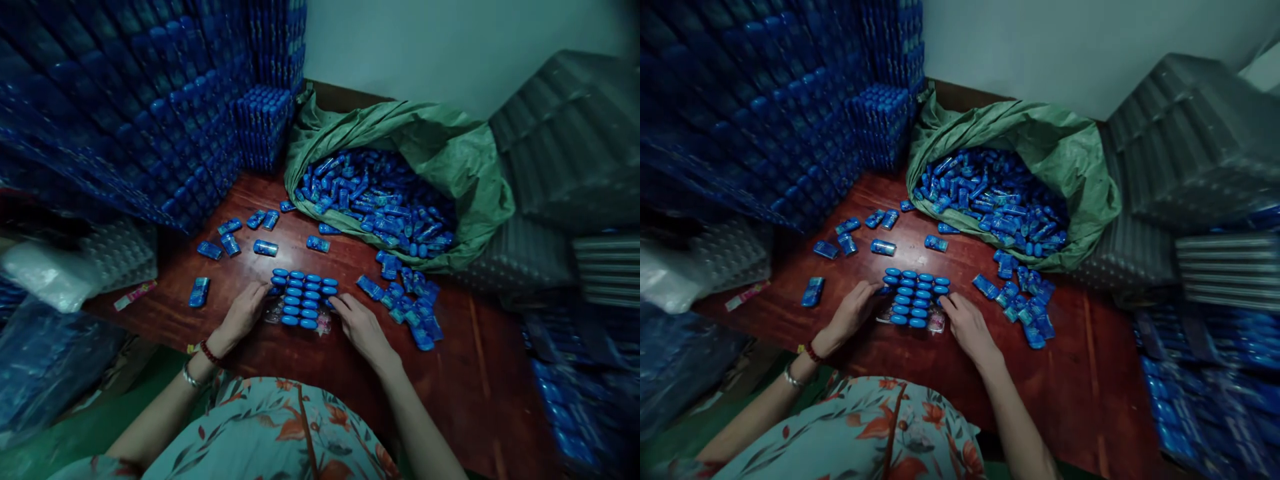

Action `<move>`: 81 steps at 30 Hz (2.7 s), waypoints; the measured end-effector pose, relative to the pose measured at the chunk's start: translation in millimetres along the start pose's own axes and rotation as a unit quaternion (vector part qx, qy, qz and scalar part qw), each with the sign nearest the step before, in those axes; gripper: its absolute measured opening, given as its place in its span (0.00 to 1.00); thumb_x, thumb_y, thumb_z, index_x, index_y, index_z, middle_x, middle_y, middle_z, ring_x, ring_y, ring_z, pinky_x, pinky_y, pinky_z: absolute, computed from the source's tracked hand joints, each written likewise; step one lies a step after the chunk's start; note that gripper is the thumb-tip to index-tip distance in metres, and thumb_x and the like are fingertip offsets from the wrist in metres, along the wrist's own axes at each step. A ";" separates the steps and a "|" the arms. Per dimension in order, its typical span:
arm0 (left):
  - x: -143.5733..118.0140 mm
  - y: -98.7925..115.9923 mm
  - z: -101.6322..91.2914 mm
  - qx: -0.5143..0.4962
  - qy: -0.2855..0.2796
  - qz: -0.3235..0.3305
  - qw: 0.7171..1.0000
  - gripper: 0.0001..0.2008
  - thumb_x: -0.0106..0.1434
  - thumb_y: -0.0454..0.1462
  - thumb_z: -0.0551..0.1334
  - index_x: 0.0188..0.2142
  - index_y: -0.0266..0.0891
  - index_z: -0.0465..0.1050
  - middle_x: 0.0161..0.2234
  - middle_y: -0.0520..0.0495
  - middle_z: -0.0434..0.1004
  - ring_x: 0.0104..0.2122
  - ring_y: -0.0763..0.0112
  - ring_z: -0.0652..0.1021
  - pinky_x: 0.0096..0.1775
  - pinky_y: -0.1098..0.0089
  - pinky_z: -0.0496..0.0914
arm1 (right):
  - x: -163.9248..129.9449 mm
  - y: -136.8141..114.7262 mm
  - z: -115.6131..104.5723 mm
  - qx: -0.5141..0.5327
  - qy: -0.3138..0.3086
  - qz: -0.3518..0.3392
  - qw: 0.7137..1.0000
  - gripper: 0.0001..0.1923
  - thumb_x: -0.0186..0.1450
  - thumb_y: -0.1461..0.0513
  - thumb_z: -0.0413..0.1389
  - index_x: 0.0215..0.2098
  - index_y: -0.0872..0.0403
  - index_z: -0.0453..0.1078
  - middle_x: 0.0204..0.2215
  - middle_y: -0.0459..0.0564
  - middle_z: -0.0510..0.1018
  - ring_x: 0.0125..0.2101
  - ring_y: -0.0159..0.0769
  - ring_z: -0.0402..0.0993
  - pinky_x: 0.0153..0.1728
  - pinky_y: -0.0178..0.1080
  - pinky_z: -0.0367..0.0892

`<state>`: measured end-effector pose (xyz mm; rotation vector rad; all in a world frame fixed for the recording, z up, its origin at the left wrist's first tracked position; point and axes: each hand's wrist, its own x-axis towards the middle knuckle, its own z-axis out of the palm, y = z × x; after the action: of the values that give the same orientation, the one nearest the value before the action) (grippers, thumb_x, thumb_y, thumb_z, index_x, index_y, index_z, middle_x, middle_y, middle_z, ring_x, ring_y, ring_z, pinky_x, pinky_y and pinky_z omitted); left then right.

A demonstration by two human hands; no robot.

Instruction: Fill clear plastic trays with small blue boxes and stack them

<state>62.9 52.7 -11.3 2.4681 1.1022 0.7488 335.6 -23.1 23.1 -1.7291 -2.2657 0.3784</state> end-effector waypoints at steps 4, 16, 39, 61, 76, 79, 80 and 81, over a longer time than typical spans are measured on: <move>3.1 4.0 -12.1 0.034 -0.057 0.059 0.996 0.13 0.68 0.32 0.47 0.48 0.37 0.66 0.38 0.41 0.71 0.36 0.67 0.72 0.37 0.68 0.71 | 6.8 -1.8 -17.5 -0.008 -0.069 -0.023 0.997 0.19 0.64 0.72 0.43 0.49 0.54 0.66 0.38 0.51 0.71 0.37 0.35 0.70 0.38 0.36 0.68; -10.9 0.5 0.1 0.060 0.006 0.077 0.995 0.20 0.66 0.31 0.50 0.55 0.46 0.66 0.47 0.40 0.66 0.42 0.63 0.69 0.40 0.62 0.69 | 21.2 -27.1 -5.1 -0.156 -0.106 -0.049 0.981 0.15 0.65 0.70 0.47 0.47 0.57 0.68 0.39 0.54 0.73 0.36 0.38 0.72 0.37 0.38 0.67; -18.1 -34.5 -30.8 -0.075 0.142 -0.223 0.962 0.10 0.62 0.43 0.58 0.37 0.39 0.67 0.33 0.49 0.66 0.33 0.69 0.71 0.35 0.69 0.68 | -44.2 19.0 4.0 0.200 0.068 0.155 0.965 0.10 0.66 0.55 0.49 0.41 0.52 0.63 0.35 0.50 0.72 0.34 0.37 0.71 0.35 0.38 0.69; -16.1 16.2 -18.2 0.038 -0.109 0.058 0.992 0.15 0.67 0.33 0.49 0.48 0.40 0.69 0.41 0.41 0.72 0.38 0.64 0.71 0.40 0.64 0.70 | -0.6 -35.6 1.0 -0.081 -0.054 -0.033 0.995 0.18 0.63 0.74 0.44 0.44 0.51 0.67 0.40 0.53 0.73 0.43 0.41 0.69 0.47 0.44 0.64; -60.3 -39.3 -47.6 0.123 0.208 -0.347 0.906 0.23 0.62 0.46 0.58 0.53 0.35 0.63 0.43 0.39 0.65 0.44 0.56 0.70 0.47 0.55 0.67 | 56.7 -13.4 -20.6 -0.090 0.079 0.081 0.989 0.17 0.69 0.62 0.41 0.51 0.51 0.67 0.38 0.54 0.73 0.39 0.40 0.70 0.36 0.37 0.64; -66.1 -58.8 -51.0 0.149 0.131 -0.394 0.897 0.26 0.60 0.50 0.58 0.50 0.32 0.64 0.39 0.39 0.67 0.38 0.55 0.72 0.41 0.55 0.69 | 129.5 1.8 -19.3 -0.100 0.032 0.081 0.991 0.19 0.69 0.60 0.43 0.56 0.52 0.62 0.48 0.58 0.68 0.48 0.47 0.64 0.39 0.41 0.64; -67.1 -62.3 -49.7 0.155 0.112 -0.387 0.902 0.24 0.61 0.49 0.58 0.50 0.33 0.65 0.38 0.40 0.67 0.37 0.55 0.72 0.41 0.56 0.69 | 151.8 7.1 -17.0 -0.106 -0.013 0.078 0.991 0.20 0.69 0.61 0.44 0.58 0.53 0.60 0.51 0.60 0.66 0.48 0.48 0.64 0.40 0.42 0.63; -68.2 -64.2 -47.6 0.161 0.100 -0.372 0.908 0.22 0.62 0.47 0.57 0.49 0.34 0.66 0.38 0.40 0.67 0.37 0.56 0.72 0.41 0.56 0.69 | 170.3 12.4 -14.2 -0.105 -0.070 0.073 0.989 0.20 0.68 0.61 0.45 0.57 0.54 0.60 0.51 0.61 0.66 0.49 0.48 0.64 0.41 0.42 0.63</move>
<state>-40.8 46.3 -27.0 1.9371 2.2069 0.6053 308.6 145.2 40.8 -2.0396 -2.3560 0.3091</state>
